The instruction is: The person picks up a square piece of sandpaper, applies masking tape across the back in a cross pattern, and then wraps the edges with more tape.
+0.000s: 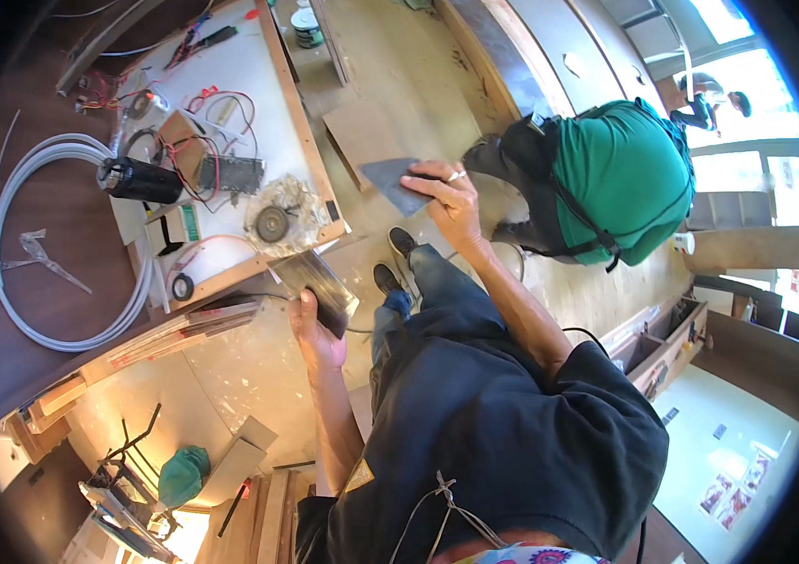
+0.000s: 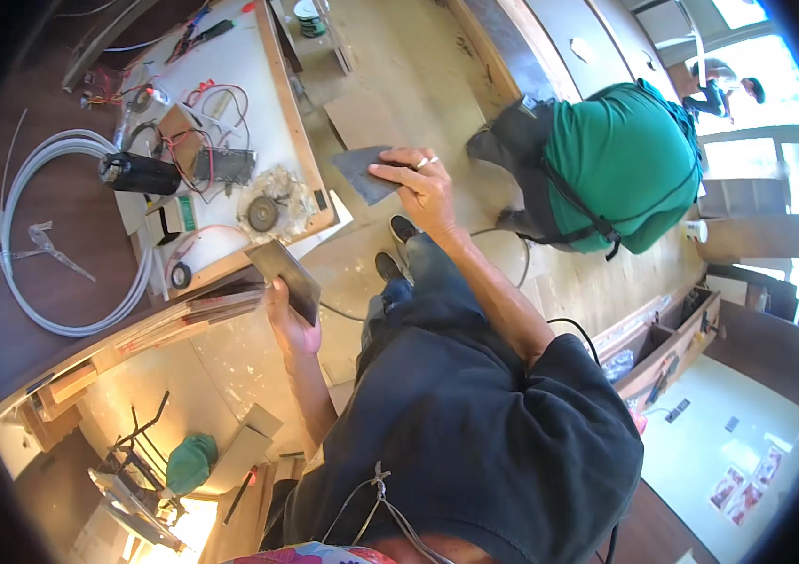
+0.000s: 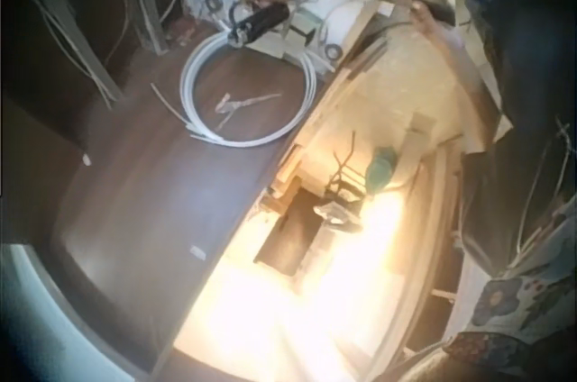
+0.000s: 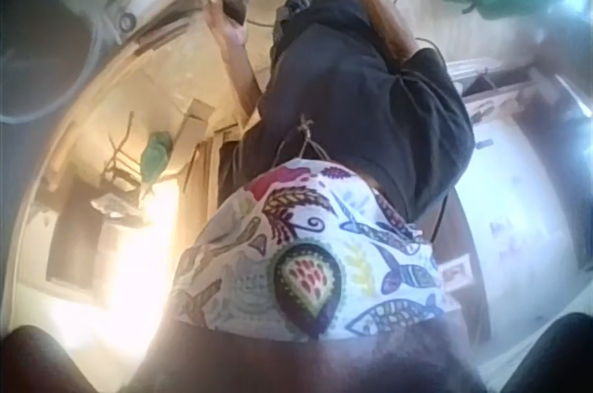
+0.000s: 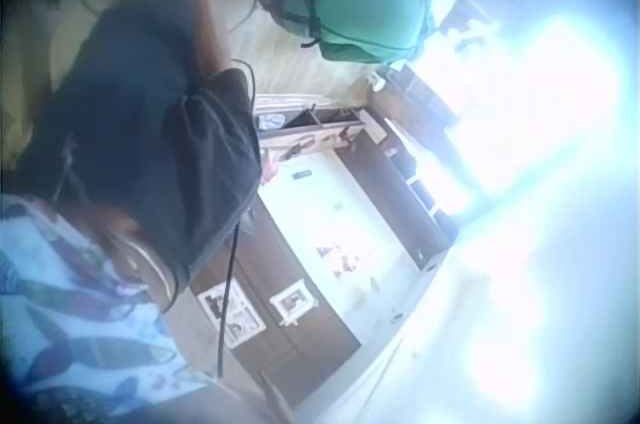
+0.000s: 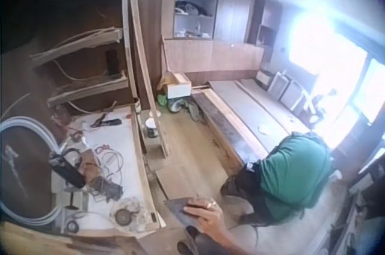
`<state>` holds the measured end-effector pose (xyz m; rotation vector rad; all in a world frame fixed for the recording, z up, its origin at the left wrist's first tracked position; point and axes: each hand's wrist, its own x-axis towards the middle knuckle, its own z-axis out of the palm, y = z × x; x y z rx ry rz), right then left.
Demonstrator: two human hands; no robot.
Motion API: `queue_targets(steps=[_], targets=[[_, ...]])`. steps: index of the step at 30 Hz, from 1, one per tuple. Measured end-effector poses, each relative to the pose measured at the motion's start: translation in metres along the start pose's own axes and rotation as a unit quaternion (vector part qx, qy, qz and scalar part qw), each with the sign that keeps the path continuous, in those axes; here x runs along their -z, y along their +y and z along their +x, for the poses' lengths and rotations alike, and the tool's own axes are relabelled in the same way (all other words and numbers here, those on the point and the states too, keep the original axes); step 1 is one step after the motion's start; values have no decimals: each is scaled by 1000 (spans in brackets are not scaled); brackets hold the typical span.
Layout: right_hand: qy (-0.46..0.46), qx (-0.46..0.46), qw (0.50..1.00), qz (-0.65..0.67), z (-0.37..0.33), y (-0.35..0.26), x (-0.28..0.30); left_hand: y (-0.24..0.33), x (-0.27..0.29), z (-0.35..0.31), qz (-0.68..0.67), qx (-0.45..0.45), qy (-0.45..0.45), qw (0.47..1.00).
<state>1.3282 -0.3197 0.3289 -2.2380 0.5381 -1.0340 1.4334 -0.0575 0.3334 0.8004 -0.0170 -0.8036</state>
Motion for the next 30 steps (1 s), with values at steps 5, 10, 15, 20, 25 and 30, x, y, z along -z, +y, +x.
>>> queue_targets(steps=[5, 10, 15, 20, 25, 30], targets=[[55, 79, 990, -107, -18, -5, 37, 3, -16, 0, 21, 12, 2, 1000], [68, 52, 989, -124, -36, -8, 73, -5, -3, 22, 98, 4, 10, 995], [94, -295, 946, 98, -73, -28, 127, -26, -35, 33, 152, 88, -101, 979], [341, -293, 825, 343, -107, -37, 212, -87, -95, 37, 220, 197, -288, 911], [517, -126, 663, 526, -158, -44, 319, -147, -183, -6, 282, 271, -403, 827], [582, -17, 677, 450, -225, -50, 412, -217, -246, -51, 250, 345, -520, 740]])
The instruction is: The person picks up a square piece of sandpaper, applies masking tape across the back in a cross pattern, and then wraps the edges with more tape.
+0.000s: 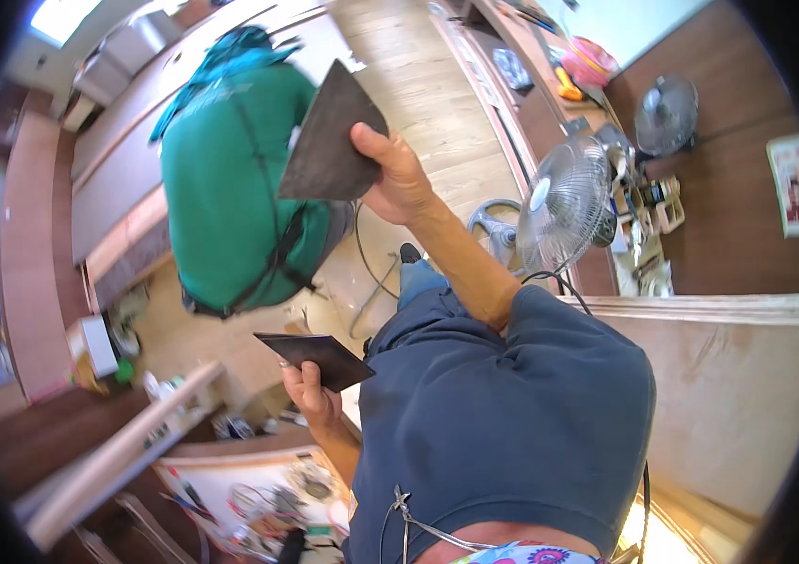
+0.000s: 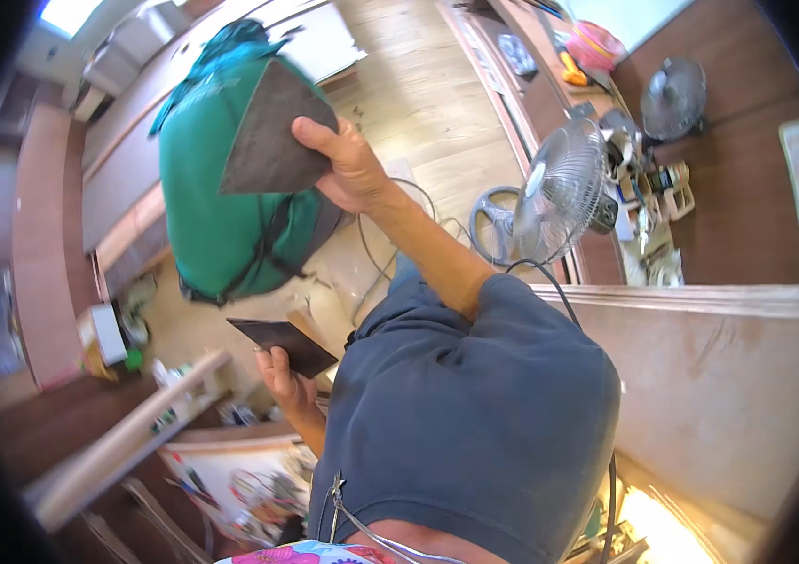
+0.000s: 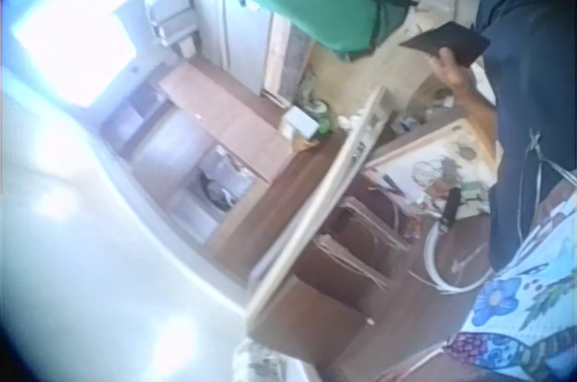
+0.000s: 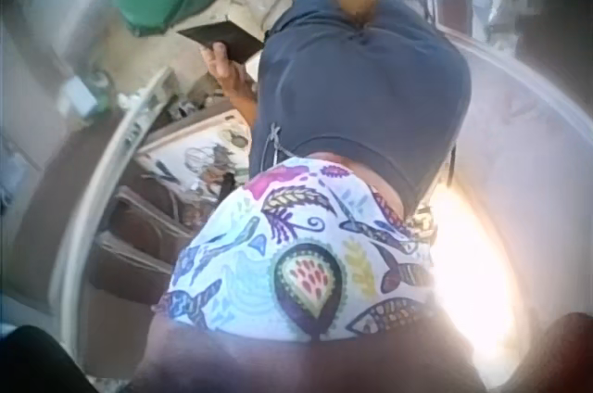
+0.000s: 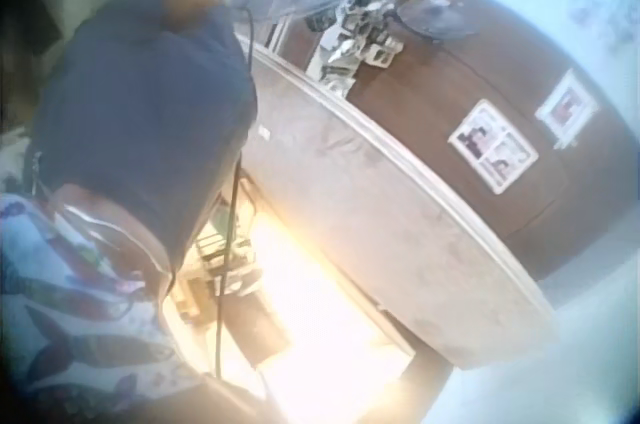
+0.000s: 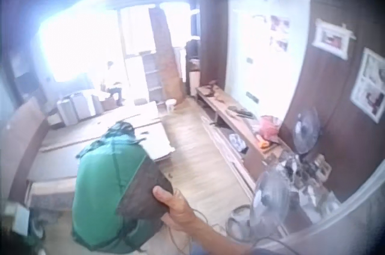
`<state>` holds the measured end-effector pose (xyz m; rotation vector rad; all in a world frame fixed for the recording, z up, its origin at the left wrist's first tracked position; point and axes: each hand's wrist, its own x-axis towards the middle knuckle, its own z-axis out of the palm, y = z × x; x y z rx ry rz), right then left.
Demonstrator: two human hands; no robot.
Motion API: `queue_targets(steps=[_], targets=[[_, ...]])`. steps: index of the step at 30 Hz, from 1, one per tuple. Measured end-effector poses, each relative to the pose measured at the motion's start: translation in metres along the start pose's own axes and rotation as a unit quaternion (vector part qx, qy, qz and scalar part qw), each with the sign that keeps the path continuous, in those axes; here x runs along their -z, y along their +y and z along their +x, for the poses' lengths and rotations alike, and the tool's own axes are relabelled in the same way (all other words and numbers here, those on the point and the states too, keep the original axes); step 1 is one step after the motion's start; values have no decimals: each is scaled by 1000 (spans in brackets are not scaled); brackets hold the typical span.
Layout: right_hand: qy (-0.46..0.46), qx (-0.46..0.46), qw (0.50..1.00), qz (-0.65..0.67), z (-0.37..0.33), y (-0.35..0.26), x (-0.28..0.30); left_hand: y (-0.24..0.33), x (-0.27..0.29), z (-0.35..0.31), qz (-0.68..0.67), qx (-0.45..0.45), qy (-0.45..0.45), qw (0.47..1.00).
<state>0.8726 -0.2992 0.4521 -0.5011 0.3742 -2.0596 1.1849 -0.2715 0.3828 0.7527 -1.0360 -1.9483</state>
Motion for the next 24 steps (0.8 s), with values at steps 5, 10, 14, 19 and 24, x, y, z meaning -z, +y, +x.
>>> queue_targets(steps=[5, 10, 14, 19, 24], targets=[[69, 104, 992, -3, 43, -70, 58, -16, -86, 86, -10, 53, -89, 995], [186, 169, 968, -11, 57, -145, 108, -48, -163, 171, 31, 71, -218, 973], [219, 197, 954, -54, 44, -195, 137, -70, -223, 217, 65, 72, -287, 953], [292, 269, 911, -110, 18, -227, 166, -96, -269, 266, 89, 172, -369, 909], [375, 314, 860, -148, 7, -249, 191, -127, -319, 316, 101, 270, -421, 860]])
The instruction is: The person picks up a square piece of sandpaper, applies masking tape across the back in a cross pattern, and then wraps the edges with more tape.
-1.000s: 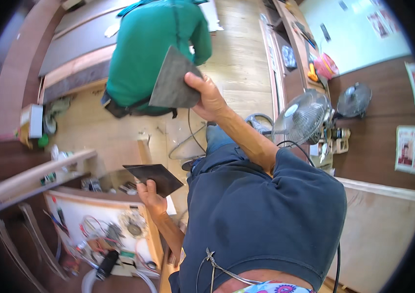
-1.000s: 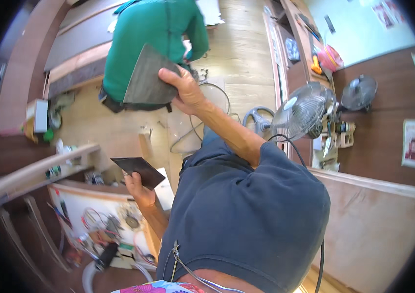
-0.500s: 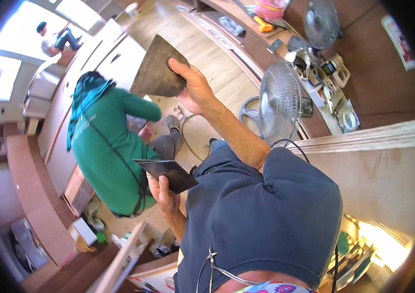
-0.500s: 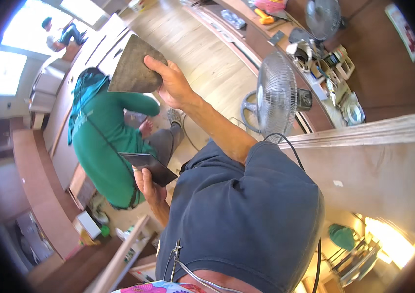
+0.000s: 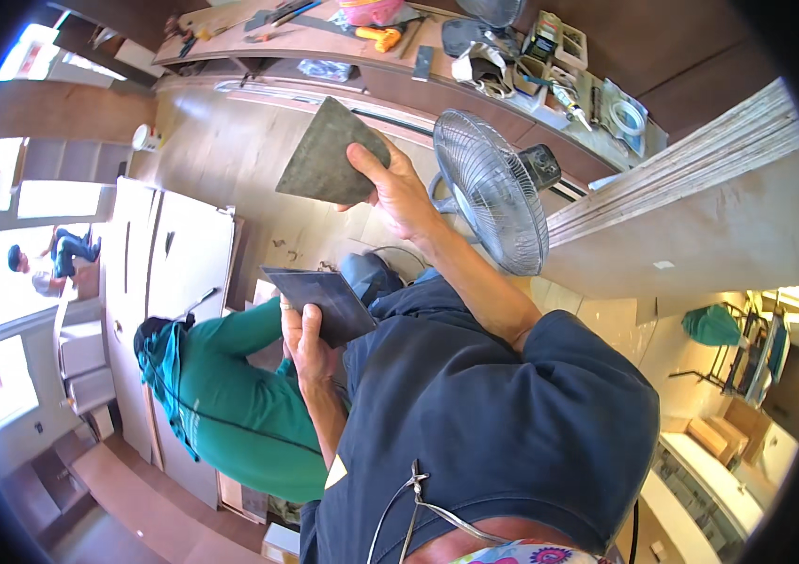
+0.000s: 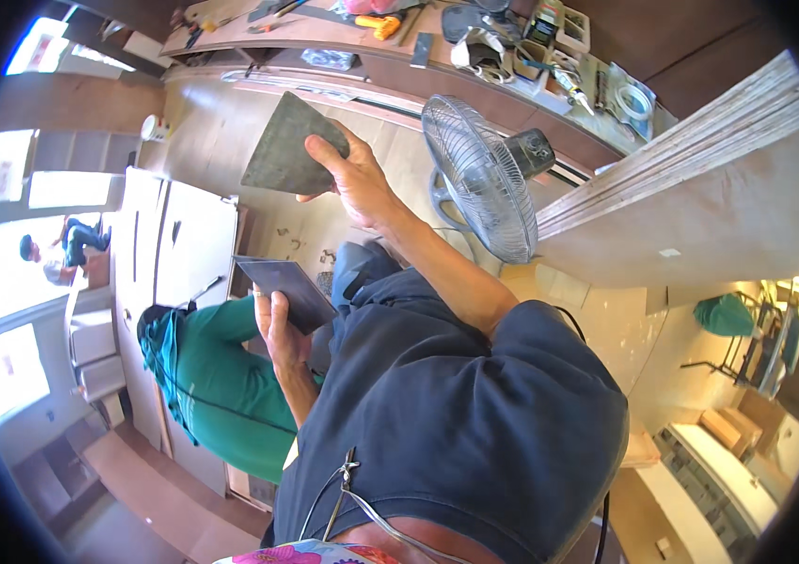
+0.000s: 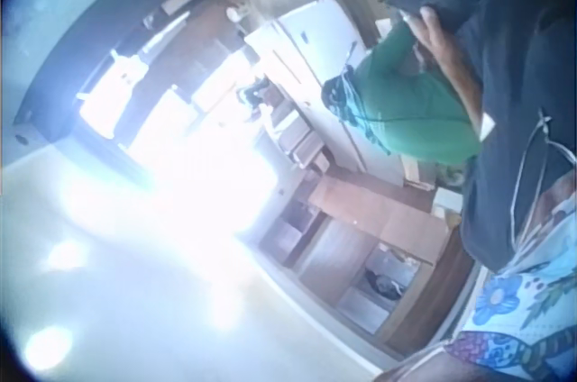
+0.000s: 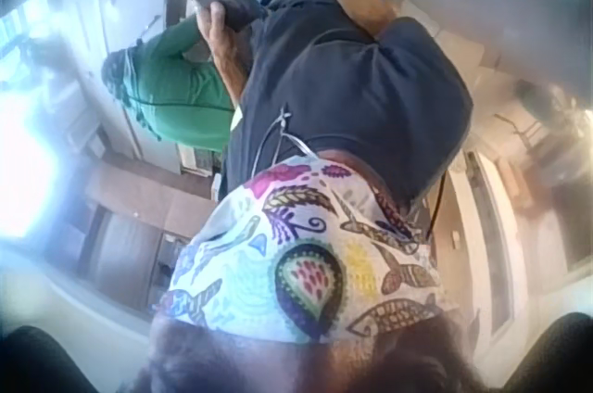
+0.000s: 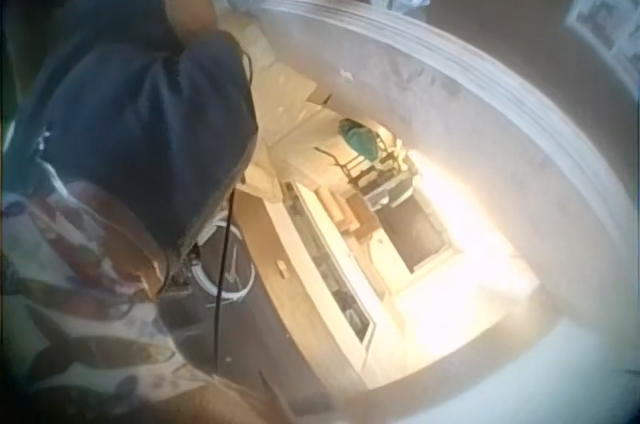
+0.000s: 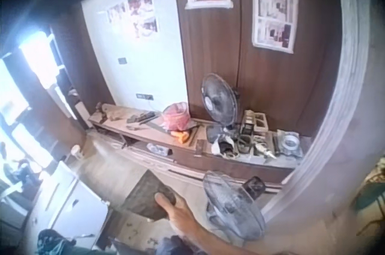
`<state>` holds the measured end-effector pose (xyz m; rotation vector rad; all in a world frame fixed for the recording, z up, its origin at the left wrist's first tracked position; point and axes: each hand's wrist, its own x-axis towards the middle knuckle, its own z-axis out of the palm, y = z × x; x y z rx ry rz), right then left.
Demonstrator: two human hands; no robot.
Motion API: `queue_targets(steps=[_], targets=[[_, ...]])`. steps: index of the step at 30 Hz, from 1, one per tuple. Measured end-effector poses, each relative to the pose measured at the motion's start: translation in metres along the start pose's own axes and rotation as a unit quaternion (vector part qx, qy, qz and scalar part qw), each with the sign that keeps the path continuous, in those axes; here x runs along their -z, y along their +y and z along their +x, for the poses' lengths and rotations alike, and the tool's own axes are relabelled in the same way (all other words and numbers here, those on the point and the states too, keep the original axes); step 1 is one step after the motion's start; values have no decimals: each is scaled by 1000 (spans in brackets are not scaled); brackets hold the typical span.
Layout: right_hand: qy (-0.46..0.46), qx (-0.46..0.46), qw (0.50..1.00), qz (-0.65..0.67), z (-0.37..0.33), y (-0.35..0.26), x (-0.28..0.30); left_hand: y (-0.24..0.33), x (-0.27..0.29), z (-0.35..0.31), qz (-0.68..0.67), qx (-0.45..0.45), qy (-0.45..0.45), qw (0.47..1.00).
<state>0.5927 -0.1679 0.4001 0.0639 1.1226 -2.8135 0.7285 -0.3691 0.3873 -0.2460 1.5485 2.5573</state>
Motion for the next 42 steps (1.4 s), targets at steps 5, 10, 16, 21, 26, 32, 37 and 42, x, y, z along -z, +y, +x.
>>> queue_targets(steps=[5, 10, 16, 21, 26, 32, 37, 42], targets=[[75, -33, 996, 33, 60, 18, 17, 12, 6, 83, -14, 30, -31, 999], [111, -48, 988, 96, 160, 49, 19, 36, 22, 169, 16, 54, 7, 998], [136, 72, 988, 11, 277, 32, 39, 77, 80, 293, 44, 50, 60, 996], [396, 171, 893, 129, 345, 13, 169, 119, 84, 372, 45, -10, 97, 994], [719, 268, 621, 158, 371, 20, 357, 113, 57, 446, 61, 32, 52, 996], [771, 219, 586, 122, 355, 36, 498, 71, 11, 504, 117, 148, 11, 982], [776, 228, 575, 125, 378, 40, 597, 34, -66, 552, 181, 197, 41, 963], [774, 40, 620, 119, 428, 45, 624, 17, -127, 605, 242, 211, 14, 947]])
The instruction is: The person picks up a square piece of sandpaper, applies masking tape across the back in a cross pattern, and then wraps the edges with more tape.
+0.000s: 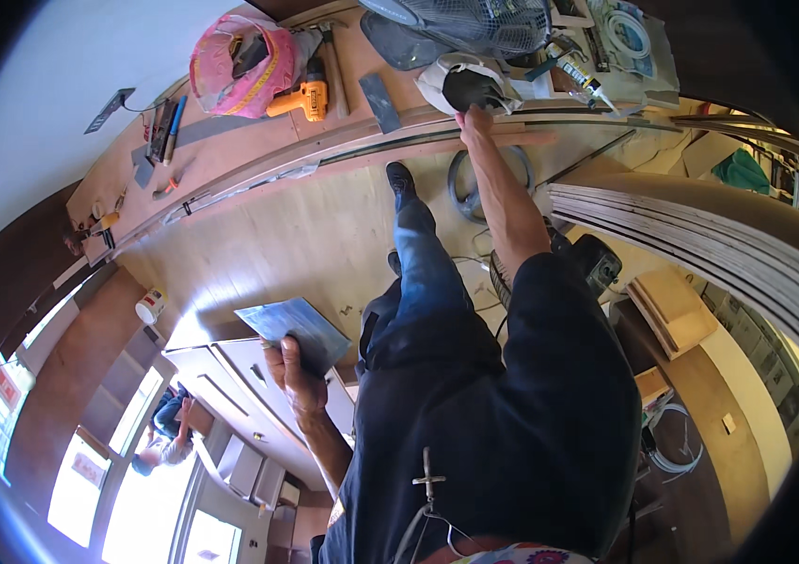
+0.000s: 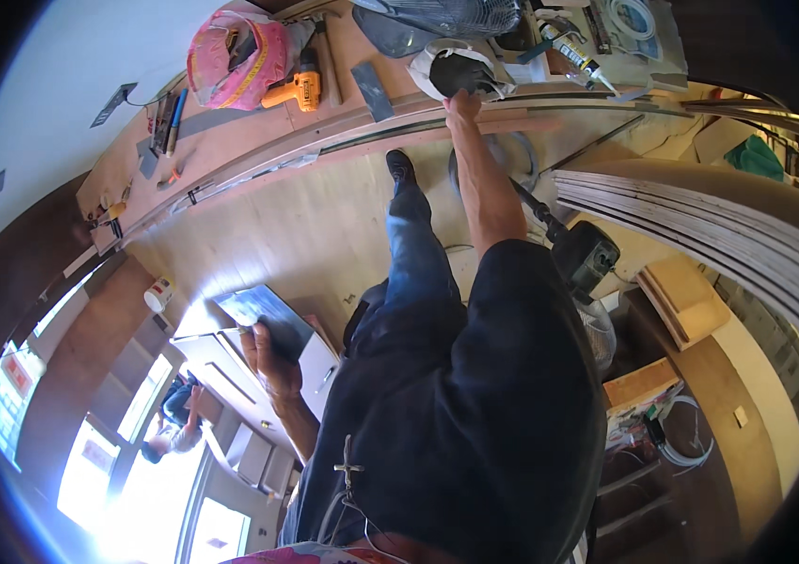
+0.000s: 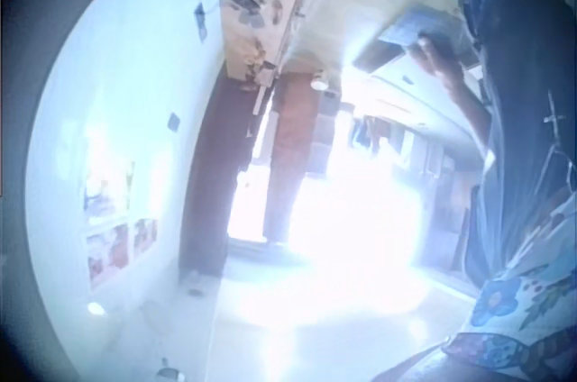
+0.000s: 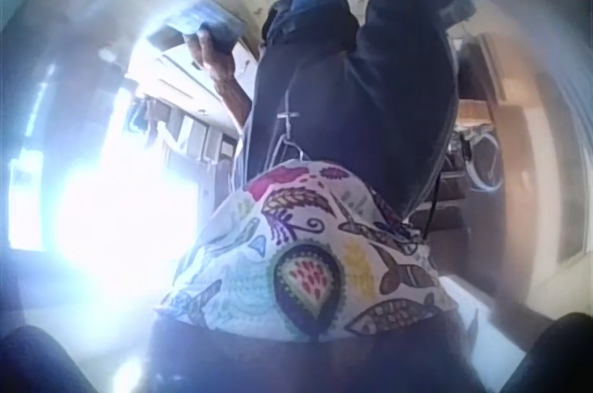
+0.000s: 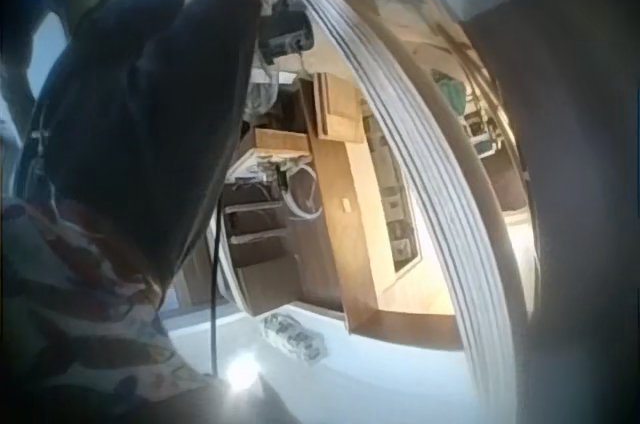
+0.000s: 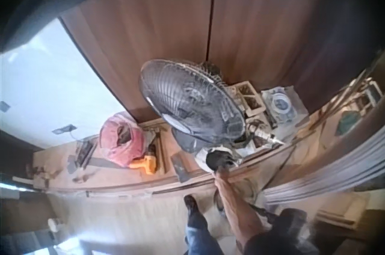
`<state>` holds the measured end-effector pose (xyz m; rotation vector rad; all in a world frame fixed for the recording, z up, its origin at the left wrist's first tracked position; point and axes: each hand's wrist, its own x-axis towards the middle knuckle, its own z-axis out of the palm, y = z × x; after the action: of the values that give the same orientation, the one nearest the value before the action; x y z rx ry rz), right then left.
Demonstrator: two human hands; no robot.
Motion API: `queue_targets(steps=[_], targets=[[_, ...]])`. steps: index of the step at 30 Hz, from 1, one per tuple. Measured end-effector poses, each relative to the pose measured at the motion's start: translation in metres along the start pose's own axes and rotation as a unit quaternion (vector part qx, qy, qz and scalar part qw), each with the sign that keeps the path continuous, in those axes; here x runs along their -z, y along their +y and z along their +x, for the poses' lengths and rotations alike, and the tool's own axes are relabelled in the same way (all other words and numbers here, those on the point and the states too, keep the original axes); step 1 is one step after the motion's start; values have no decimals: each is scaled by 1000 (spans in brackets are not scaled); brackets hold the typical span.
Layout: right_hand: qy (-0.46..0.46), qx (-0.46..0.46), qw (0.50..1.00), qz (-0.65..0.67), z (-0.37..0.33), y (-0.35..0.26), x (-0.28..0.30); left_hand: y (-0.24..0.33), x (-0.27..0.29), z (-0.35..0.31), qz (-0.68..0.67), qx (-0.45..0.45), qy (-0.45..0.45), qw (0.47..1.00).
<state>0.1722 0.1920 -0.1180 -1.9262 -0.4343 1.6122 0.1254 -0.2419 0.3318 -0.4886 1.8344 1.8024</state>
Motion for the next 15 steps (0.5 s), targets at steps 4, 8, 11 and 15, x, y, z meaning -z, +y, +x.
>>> queue_targets(steps=[4, 8, 11, 15], targets=[[-79, 292, 891, -339, 93, 5, 14, 44, -36, 47, 14, 5, -49, 999], [54, 427, 745, -511, 94, -33, 11, 45, -50, 50, 14, 5, -15, 1000], [-105, 176, 929, -309, 80, -59, 1, 44, -69, 57, 27, 26, -34, 999], [-26, 206, 950, -234, 107, -65, 9, 41, -87, 82, 55, 42, -82, 994]])
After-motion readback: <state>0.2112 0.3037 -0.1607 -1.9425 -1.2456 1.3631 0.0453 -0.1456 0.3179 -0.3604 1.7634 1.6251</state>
